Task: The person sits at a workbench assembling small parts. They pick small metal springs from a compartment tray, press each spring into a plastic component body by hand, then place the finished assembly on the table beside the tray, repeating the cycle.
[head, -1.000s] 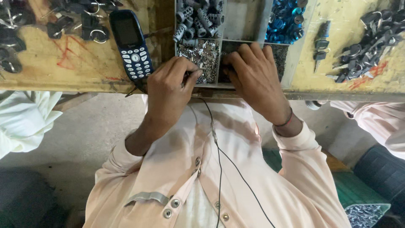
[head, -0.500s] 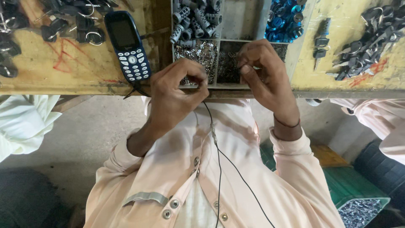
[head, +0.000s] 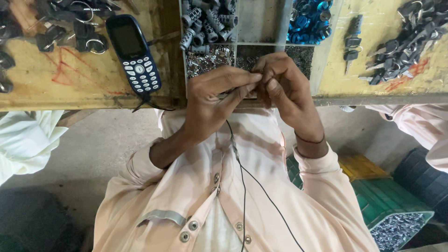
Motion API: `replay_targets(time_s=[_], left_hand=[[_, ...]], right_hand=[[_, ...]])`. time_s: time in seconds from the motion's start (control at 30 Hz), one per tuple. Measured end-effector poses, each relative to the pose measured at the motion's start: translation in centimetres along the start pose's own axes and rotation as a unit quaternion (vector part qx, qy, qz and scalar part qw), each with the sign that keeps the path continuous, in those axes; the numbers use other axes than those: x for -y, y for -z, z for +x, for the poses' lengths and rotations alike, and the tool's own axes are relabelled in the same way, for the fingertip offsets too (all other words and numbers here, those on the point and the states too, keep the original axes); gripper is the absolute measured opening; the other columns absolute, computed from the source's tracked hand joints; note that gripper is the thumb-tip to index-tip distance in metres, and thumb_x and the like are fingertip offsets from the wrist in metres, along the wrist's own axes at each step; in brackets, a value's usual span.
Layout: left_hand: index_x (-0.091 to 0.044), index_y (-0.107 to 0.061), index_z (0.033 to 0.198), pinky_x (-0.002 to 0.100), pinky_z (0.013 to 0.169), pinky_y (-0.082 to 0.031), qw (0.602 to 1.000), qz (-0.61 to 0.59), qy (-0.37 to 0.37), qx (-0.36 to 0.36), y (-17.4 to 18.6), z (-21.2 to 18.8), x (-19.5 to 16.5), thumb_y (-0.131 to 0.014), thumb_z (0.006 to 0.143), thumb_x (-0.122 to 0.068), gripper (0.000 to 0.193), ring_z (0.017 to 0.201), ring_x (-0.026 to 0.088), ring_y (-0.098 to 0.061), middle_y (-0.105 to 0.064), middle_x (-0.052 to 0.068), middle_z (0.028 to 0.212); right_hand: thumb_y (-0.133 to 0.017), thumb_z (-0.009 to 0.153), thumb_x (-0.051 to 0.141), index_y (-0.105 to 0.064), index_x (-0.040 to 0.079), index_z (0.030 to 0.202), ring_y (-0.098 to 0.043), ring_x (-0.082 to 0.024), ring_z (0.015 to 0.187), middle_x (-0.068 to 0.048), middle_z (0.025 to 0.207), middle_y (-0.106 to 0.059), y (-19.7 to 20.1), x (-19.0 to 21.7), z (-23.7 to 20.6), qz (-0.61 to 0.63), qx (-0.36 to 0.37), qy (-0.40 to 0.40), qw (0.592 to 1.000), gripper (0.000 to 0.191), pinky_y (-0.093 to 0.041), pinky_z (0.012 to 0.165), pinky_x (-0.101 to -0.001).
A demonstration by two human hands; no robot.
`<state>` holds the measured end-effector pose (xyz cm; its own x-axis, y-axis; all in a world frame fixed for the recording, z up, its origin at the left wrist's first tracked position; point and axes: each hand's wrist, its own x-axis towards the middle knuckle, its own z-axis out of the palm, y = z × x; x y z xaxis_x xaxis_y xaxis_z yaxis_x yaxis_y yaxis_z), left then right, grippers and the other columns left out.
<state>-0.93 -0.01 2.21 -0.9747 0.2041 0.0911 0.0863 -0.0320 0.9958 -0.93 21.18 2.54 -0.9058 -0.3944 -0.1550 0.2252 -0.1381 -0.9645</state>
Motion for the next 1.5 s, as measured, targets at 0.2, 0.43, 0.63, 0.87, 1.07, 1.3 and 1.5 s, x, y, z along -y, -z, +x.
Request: replay_targets(time_s=[0.2,0.43,0.63,0.87,1.07,1.3,1.5], left_hand=[[-0.004,-0.069,0.128,0.026,0.092,-0.062,0.999,0.015,-0.012,-0.032,-0.3,-0.3,-0.1,-0.071,0.104,-0.004,0.025,0.105,0.016,-0.074,-0.074,0.010,0.121],[-0.005,-0.074,0.116,0.026,0.081,-0.061,1.000,0.000,-0.012,-0.022,-0.4,-0.2,-0.3,-0.075,0.101,-0.005,0.015,0.092,0.014,-0.075,-0.076,0.007,0.105],[-0.004,-0.073,0.118,0.026,0.081,-0.061,0.999,-0.015,-0.034,0.003,0.0,0.2,-0.5,-0.076,0.102,-0.006,0.017,0.094,0.014,-0.075,-0.076,0.008,0.105],[0.001,-0.071,0.112,0.023,0.064,-0.054,0.986,-0.065,0.134,0.069,-0.2,-0.2,-0.7,-0.072,0.102,-0.008,0.013,0.075,0.008,-0.067,-0.071,0.005,0.092],[0.004,-0.067,0.115,0.022,0.067,-0.058,0.967,-0.191,0.149,0.083,-1.1,-0.4,1.6,-0.067,0.105,-0.009,0.016,0.078,0.006,-0.068,-0.071,0.004,0.095],[0.005,-0.070,0.106,0.021,0.062,-0.056,0.974,-0.150,0.157,0.067,-1.1,0.8,2.3,-0.069,0.100,-0.004,0.011,0.072,0.006,-0.066,-0.070,0.005,0.090],[0.003,-0.069,0.105,0.021,0.066,-0.058,0.983,-0.107,0.129,0.072,-1.3,0.6,1.3,-0.070,0.100,-0.004,0.008,0.076,0.006,-0.068,-0.071,0.005,0.091]], right_hand=[[-0.051,0.116,0.014,-0.050,0.003,0.118,-0.054,-0.007,0.083,-0.007,0.125,-0.049,-0.5,0.0,0.0,0.012,-0.008,-0.014,1.000,0.012,-0.048,0.070,-0.0215],[-0.049,0.117,0.014,-0.050,0.001,0.120,-0.054,-0.007,0.090,-0.008,0.122,-0.050,-0.6,-0.5,-0.4,-0.015,-0.007,0.002,1.000,0.013,-0.049,0.075,-0.0214],[-0.056,0.113,0.006,-0.051,0.002,0.116,-0.058,-0.012,0.096,-0.009,0.115,-0.057,-1.3,0.1,-0.8,-0.300,-0.066,0.137,0.942,0.007,-0.052,0.085,-0.0257],[-0.078,0.101,0.004,-0.057,0.000,0.114,-0.058,-0.012,0.083,-0.010,0.105,-0.058,-0.6,0.4,-0.9,-0.306,-0.126,0.150,0.932,0.026,-0.051,0.071,-0.0255],[-0.066,0.106,0.015,-0.061,0.005,0.112,-0.061,-0.009,0.077,-0.003,0.095,-0.062,0.7,3.0,-0.6,-0.075,-0.064,-0.098,0.990,0.012,-0.050,0.067,-0.0253],[-0.081,0.092,0.013,-0.070,0.010,0.099,-0.066,-0.032,0.076,-0.010,0.092,-0.066,4.1,3.9,0.0,-0.676,-0.027,-0.001,0.736,0.013,-0.049,0.063,-0.0411],[-0.074,0.104,0.002,-0.066,0.003,0.110,-0.068,-0.026,0.077,-0.012,0.098,-0.068,6.1,2.7,-2.0,-0.536,-0.101,-0.001,0.838,0.010,-0.052,0.069,-0.0348]])
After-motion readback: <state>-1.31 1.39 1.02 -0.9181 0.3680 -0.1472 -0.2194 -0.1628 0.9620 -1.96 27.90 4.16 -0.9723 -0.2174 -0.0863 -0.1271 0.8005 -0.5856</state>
